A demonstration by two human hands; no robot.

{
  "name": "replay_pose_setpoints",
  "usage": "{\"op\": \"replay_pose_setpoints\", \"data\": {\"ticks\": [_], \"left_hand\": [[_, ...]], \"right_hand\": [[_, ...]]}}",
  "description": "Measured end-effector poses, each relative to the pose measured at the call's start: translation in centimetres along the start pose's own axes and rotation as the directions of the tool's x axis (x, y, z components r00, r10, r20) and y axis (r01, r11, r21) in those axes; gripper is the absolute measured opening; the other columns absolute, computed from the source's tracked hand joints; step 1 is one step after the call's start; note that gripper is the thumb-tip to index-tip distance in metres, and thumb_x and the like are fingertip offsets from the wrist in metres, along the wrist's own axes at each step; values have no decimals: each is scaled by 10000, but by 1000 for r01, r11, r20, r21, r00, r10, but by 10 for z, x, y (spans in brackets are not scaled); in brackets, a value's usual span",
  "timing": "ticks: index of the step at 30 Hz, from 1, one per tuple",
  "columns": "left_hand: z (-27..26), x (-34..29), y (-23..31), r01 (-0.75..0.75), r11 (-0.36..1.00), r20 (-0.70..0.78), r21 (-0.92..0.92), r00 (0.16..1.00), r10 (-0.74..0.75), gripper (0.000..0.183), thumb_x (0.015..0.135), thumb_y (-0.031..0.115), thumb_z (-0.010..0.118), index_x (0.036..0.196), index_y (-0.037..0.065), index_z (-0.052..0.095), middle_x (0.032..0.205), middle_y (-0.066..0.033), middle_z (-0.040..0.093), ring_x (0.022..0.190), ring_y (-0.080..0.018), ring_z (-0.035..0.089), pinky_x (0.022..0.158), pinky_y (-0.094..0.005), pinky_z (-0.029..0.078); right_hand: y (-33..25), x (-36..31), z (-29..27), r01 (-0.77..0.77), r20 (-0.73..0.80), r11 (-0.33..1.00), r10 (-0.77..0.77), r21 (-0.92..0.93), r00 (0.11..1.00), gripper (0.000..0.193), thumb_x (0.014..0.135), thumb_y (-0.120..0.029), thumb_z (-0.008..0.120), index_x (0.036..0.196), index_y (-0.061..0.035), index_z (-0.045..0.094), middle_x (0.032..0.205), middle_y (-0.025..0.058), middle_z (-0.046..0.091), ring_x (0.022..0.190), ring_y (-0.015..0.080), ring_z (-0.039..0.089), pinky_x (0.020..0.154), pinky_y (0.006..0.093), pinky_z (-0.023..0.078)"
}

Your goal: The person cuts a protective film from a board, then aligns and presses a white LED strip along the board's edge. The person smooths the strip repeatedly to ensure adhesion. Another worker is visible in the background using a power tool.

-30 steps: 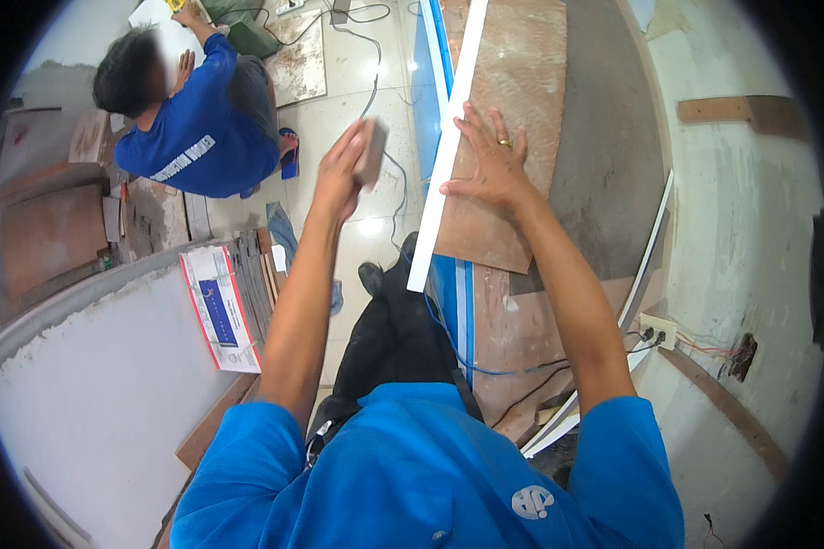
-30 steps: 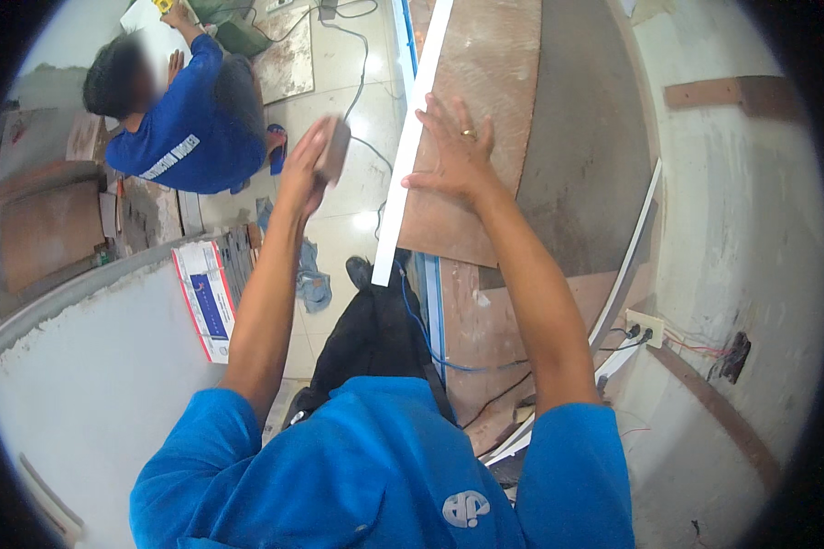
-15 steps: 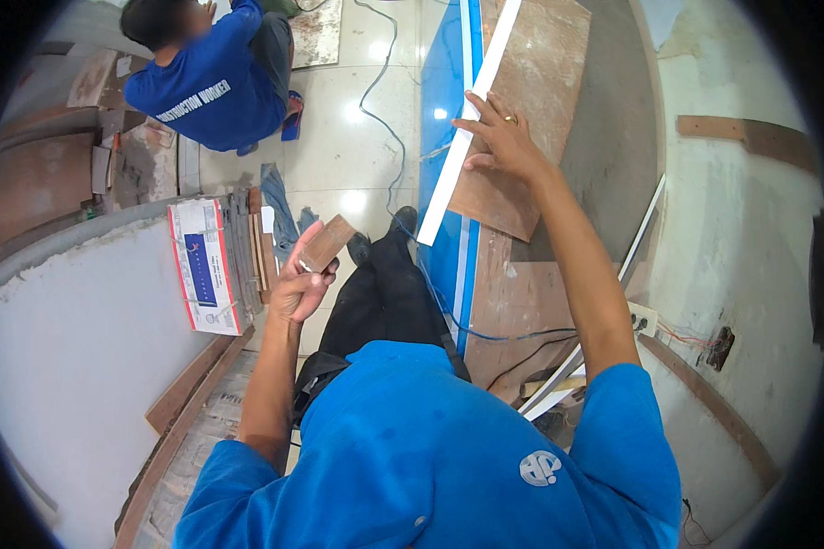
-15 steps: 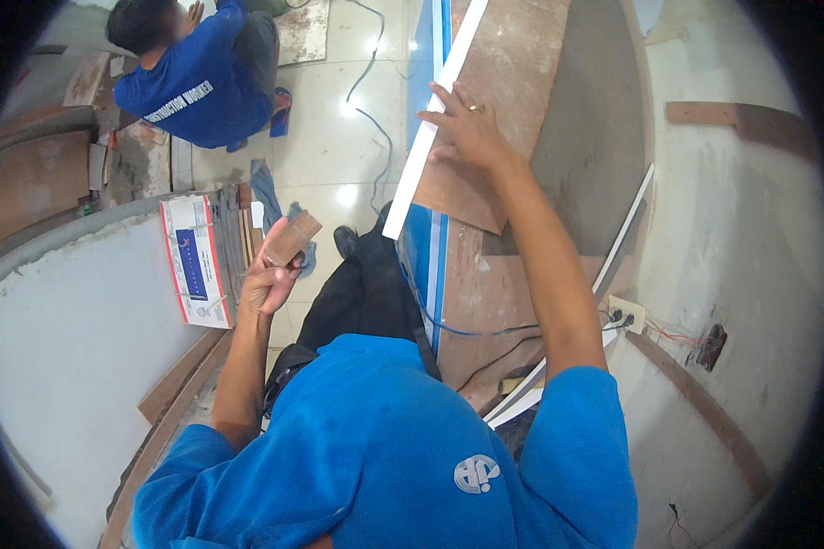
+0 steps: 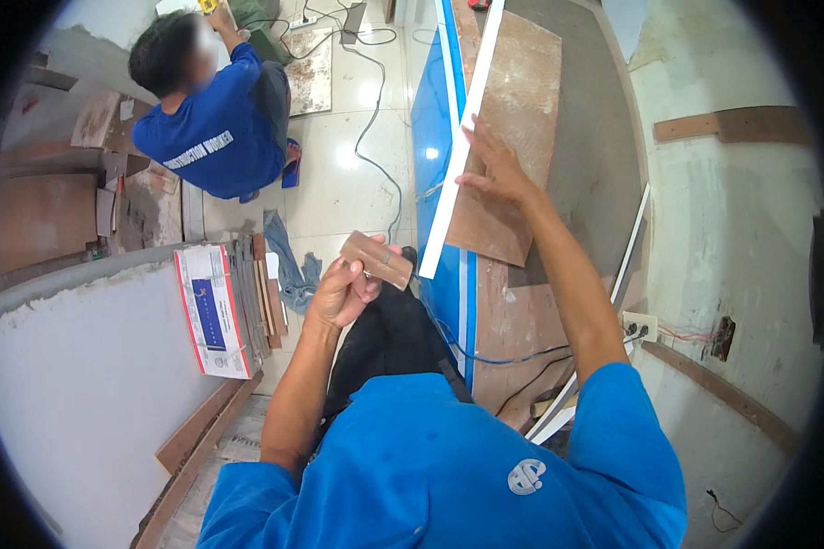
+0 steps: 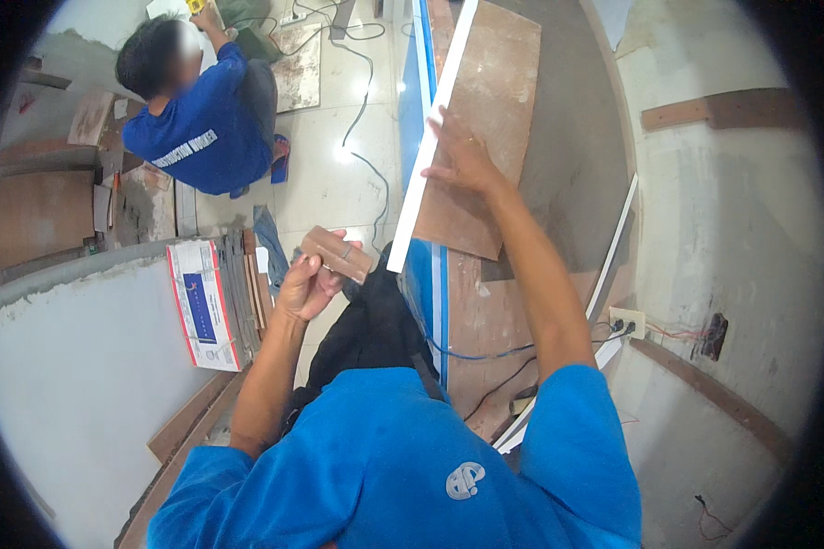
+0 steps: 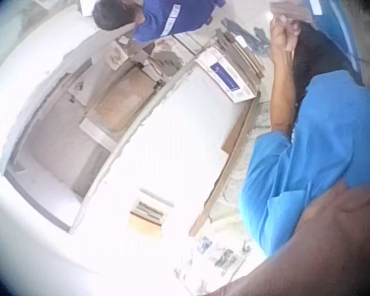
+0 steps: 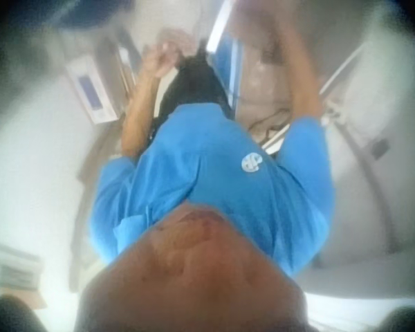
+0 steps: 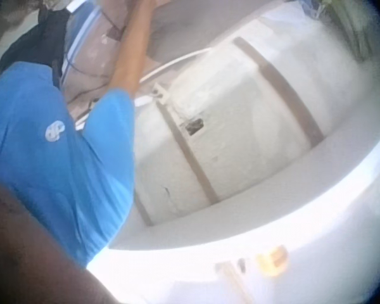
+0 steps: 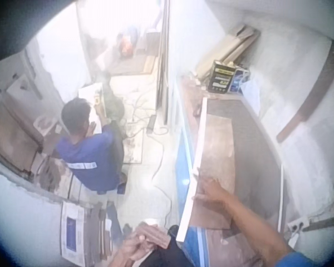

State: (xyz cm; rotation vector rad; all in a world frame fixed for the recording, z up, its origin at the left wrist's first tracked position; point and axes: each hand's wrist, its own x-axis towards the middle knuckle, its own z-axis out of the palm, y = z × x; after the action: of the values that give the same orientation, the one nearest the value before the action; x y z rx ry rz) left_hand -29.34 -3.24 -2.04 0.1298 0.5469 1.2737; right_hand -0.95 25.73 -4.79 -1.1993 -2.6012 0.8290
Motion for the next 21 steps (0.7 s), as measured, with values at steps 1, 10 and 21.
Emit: {"op": "replay_pose_setpoints", "data": {"ticks": [1,10,21], "left_hand": [[2,5,-3,30,999,-33,16,999,-29,617,1021,299,726,1509,9,485,1383,-229,648,843,-143,658,726,-231,542],[-4,135,13,243,829,-255,504,959,-126,707,1012,481,697,1502,50,425,1112,-100,633,982,-223,701,793,-355,587],[60,339,22,-7,699,-189,715,961,203,730,1002,283,592,1644,58,329,1212,-155,606,1001,-222,599,776,-346,506]], "right_hand": [[4,2,1,-66,-33,998,66,-13,997,1114,766,-710,800,1691,-295,339,1813,36,161,1666,337,97,1291,654,128],[3,16,-4,-209,33,950,222,-231,975,1308,661,-801,801,1710,-211,287,1817,36,132,1670,339,66,1247,749,32],[30,12,3,-120,-48,975,113,-184,992,1326,605,-824,808,1687,-209,350,1809,-3,180,1660,377,82,1187,824,-6]]}}
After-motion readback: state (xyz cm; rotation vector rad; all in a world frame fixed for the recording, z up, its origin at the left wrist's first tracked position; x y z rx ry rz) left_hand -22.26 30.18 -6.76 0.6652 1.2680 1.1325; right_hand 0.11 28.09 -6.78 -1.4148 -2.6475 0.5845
